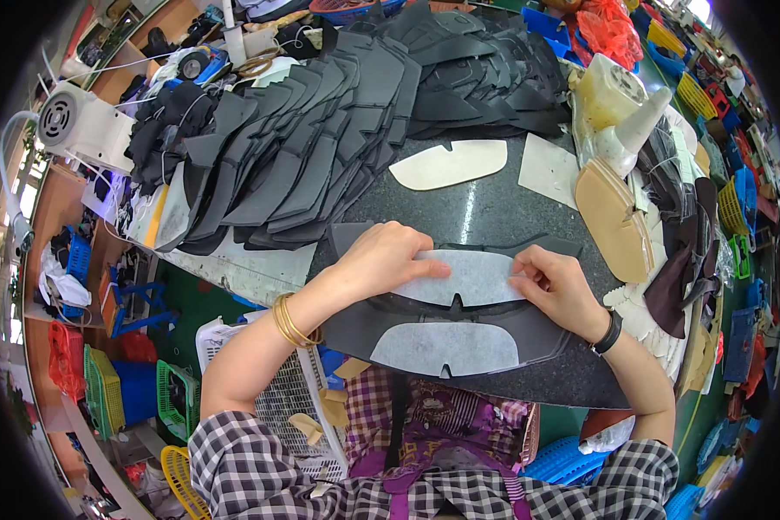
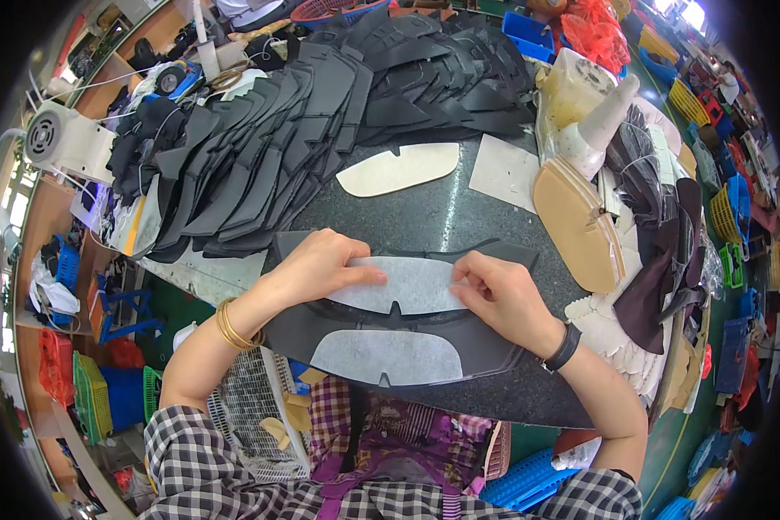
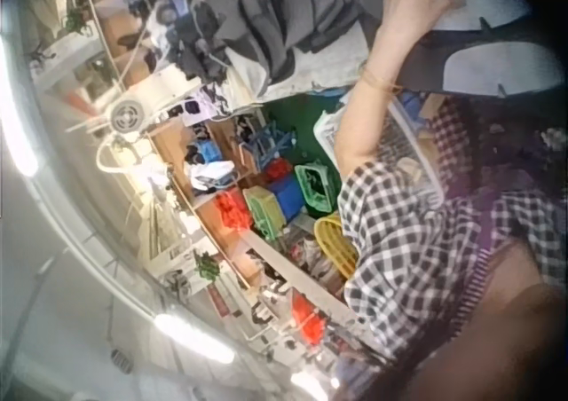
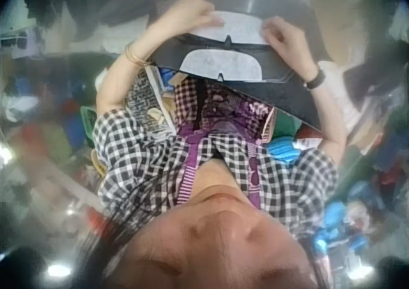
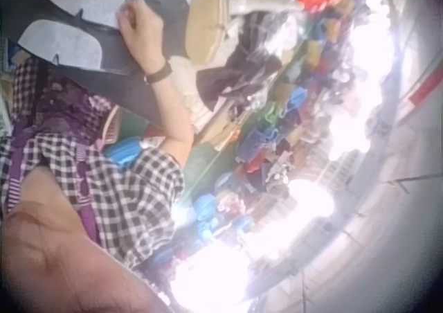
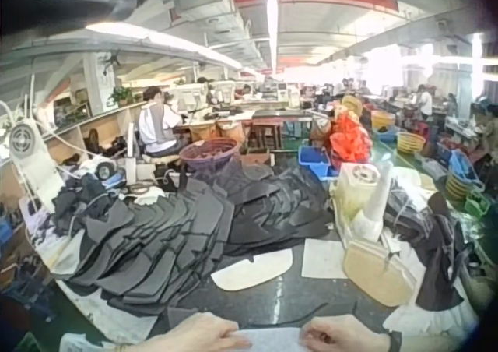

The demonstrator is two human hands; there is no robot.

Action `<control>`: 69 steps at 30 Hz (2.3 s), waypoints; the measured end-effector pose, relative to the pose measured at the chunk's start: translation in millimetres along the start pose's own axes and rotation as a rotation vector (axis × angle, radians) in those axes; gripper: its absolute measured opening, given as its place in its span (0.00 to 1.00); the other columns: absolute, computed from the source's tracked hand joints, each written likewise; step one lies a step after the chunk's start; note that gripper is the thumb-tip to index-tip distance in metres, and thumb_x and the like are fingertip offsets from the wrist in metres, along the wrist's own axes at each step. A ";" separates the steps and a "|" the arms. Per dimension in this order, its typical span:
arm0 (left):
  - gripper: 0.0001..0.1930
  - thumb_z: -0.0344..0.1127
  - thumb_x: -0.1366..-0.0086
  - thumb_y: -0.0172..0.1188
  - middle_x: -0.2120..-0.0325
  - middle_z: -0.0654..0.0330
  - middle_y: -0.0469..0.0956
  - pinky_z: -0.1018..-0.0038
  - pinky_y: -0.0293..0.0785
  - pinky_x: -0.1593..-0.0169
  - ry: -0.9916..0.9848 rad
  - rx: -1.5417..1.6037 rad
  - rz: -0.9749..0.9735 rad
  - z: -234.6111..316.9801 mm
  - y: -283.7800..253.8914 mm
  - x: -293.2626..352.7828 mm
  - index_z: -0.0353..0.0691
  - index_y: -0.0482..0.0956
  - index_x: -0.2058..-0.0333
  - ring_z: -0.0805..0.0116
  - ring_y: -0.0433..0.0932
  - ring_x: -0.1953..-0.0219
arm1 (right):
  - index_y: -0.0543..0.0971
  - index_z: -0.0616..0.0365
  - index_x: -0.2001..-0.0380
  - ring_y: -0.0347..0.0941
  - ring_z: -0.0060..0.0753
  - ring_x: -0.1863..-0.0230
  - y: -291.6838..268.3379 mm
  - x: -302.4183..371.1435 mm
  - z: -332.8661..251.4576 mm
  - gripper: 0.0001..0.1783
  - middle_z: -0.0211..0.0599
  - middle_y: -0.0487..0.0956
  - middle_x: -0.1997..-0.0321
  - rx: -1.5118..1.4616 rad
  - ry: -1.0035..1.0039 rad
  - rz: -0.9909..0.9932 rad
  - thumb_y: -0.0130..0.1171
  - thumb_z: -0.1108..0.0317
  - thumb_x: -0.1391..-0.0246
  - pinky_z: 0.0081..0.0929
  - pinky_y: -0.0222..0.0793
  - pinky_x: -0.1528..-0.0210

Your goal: The person peels protective backing off adhesive inserts and applies them onto shoe pieces by hand, places the assembled pieces into a basket, and unloads a new batch of shoe pieces onto the table to apply more inserts.

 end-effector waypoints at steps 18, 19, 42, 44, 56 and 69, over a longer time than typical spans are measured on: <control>0.07 0.30 0.40 0.61 0.82 0.71 0.68 0.85 0.60 0.76 -0.238 0.290 0.707 -34.6 -40.1 146.3 0.38 0.72 0.73 0.84 0.65 0.80 | 0.76 0.59 0.65 0.66 0.33 0.49 48.3 -22.9 -75.5 0.13 0.31 0.73 0.57 0.683 -0.634 -0.187 0.53 0.71 0.57 0.31 0.61 0.52; 0.05 0.30 0.37 0.56 0.82 0.71 0.68 0.86 0.60 0.76 -0.270 0.336 0.858 -40.5 -42.9 181.9 0.39 0.72 0.72 0.85 0.64 0.80 | 0.76 0.59 0.65 0.66 0.34 0.49 47.2 -26.0 -75.5 0.13 0.32 0.73 0.56 0.678 -0.611 -0.194 0.54 0.72 0.59 0.32 0.61 0.52; 0.19 0.31 0.49 0.62 0.57 0.49 0.69 0.59 0.67 0.50 -0.923 0.005 0.575 -174.6 283.4 448.3 0.37 0.70 0.57 0.47 0.68 0.53 | 0.75 0.59 0.66 0.70 0.44 0.58 29.3 0.9 -80.7 0.08 0.38 0.75 0.65 0.548 -0.485 -0.143 0.54 0.78 0.52 0.40 0.61 0.44; 0.35 0.40 0.54 0.68 0.51 0.51 0.64 0.55 0.65 0.47 -1.168 -0.162 0.565 -163.8 292.3 451.3 0.44 0.64 0.46 0.48 0.65 0.49 | 0.75 0.59 0.66 0.70 0.44 0.59 31.0 -0.6 -81.4 0.08 0.38 0.75 0.66 0.547 -0.477 -0.174 0.54 0.78 0.52 0.40 0.62 0.45; 0.35 0.31 0.53 0.64 0.57 0.47 0.66 0.58 0.75 0.62 -1.160 -0.042 -0.014 -141.1 331.9 445.7 0.47 0.60 0.45 0.44 0.74 0.63 | 0.75 0.59 0.67 0.72 0.36 0.61 67.7 36.7 -153.7 0.15 0.34 0.74 0.66 0.389 -0.749 -0.277 0.58 0.76 0.65 0.34 0.66 0.53; 0.08 0.25 0.43 0.55 0.62 0.53 0.73 0.67 0.73 0.57 -0.478 0.100 0.781 -73.5 139.1 271.6 0.36 0.75 0.64 0.57 0.75 0.61 | 0.76 0.58 0.69 0.73 0.36 0.64 50.5 30.7 -130.7 0.10 0.34 0.75 0.68 0.402 -0.638 -0.285 0.57 0.74 0.61 0.32 0.67 0.57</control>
Point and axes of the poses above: each hand's wrist, its own x-axis away from the middle knuckle, its own y-axis out of the palm, z = x × y, the point moved 6 cm from there along -x, towards the middle knuckle
